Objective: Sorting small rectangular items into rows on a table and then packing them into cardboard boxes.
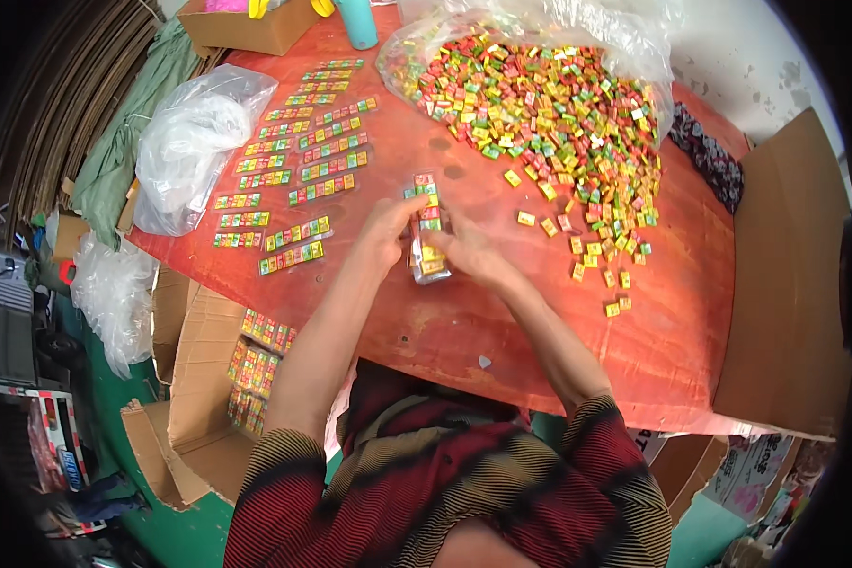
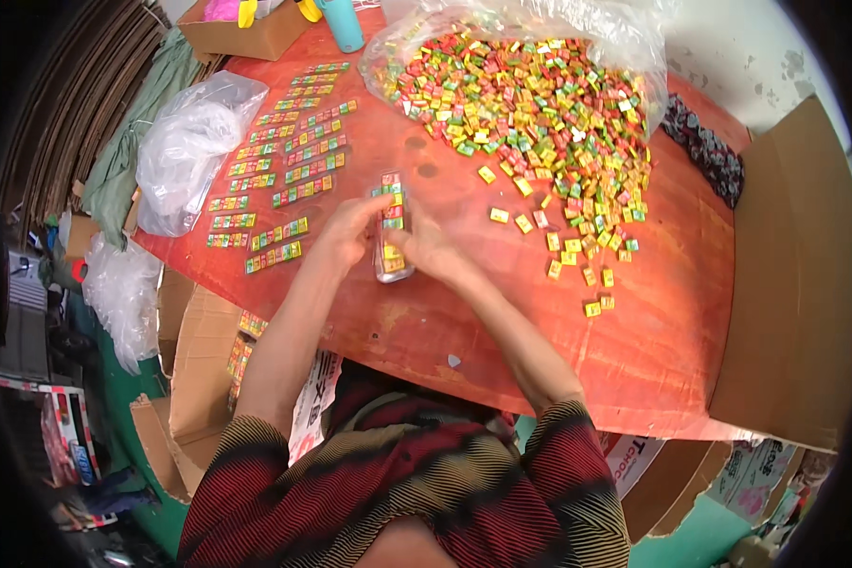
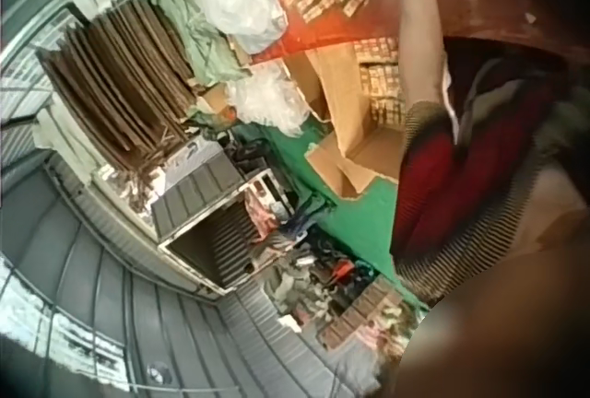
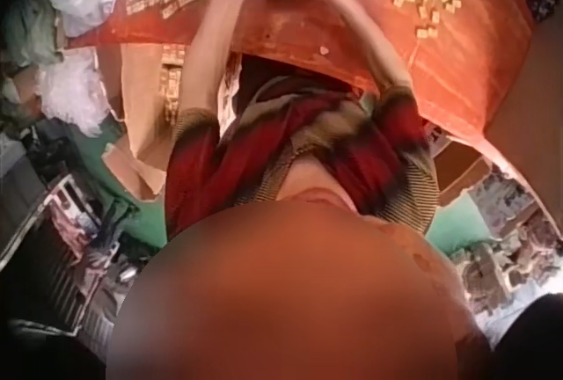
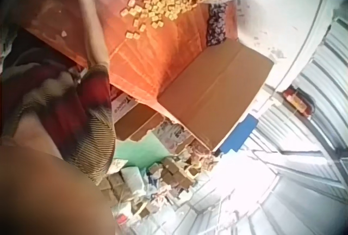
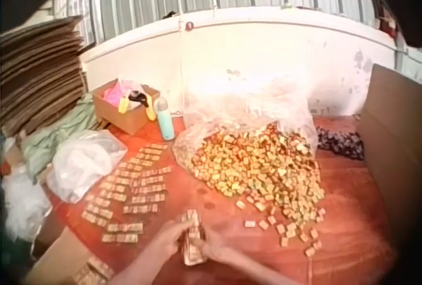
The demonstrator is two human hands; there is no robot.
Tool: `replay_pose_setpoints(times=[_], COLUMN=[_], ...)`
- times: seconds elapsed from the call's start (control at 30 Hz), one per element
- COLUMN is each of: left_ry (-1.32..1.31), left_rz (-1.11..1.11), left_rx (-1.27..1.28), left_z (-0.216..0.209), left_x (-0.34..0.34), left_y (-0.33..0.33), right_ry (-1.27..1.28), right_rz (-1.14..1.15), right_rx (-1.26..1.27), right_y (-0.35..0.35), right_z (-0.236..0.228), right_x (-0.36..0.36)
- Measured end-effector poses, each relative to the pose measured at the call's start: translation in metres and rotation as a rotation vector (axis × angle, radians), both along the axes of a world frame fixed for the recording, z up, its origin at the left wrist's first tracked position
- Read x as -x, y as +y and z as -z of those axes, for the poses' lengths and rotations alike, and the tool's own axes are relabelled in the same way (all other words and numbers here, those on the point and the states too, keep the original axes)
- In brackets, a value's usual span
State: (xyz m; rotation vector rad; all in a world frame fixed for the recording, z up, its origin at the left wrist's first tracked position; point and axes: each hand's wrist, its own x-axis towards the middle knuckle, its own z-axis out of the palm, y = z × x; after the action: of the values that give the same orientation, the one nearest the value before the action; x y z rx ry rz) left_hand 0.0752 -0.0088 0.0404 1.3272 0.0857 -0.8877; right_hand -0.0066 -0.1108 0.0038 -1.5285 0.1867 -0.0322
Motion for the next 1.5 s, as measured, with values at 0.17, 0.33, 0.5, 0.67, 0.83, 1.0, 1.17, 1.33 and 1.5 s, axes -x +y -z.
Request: replay_pose_setpoints(times=[0.17, 0.33, 0.5, 0.67, 0.83, 1.0, 1.17, 1.33, 1.5], left_ry=[0.039, 0.007, 0.125, 0.291, 0.341, 0.409, 0.413, 0.441, 0.494], left_rz=[0.087, 0.108, 0.110, 0.139, 0.129, 0.094, 0.031, 0.052, 0.028], left_rx=[0.041, 0.092, 0.134, 0.198, 0.278, 0.305, 0.328, 0.397, 0.444], left_z=[0.020, 0.010, 0.014, 0.008, 0.013, 0.011, 0.009, 0.008, 0.004], left_x=[0.030, 0.046, 0.056, 0.068, 0.071, 0.079, 0.087, 0.087, 0.091], left_y=[0.024, 0.040, 0.059, 0.082, 0.098, 0.105, 0.105, 0.109, 0.109], right_ry=[0.160, 0.239, 0.081, 0.140, 0.091, 0.037, -0.015, -0.030, -0.041], right_rz=[0.033, 0.060, 0.110, 0.046, 0.101, 0.076, 0.061, 0.076, 0.187], right_rx=[0.314, 0.572, 0.827, 0.531, -0.093, -0.097, -0.256, -0.327, -0.188], right_y=[0.029, 0.053, 0.066, 0.054, 0.042, 0.053, 0.056, 0.057, 0.061], right_z=[0.009, -0.032, -0.029, -0.032, -0.005, 0.004, 0.008, 0.002, -0.004], right_x=[0.037, 0.058, 0.075, 0.091, 0.096, 0.098, 0.100, 0.100, 0.100])
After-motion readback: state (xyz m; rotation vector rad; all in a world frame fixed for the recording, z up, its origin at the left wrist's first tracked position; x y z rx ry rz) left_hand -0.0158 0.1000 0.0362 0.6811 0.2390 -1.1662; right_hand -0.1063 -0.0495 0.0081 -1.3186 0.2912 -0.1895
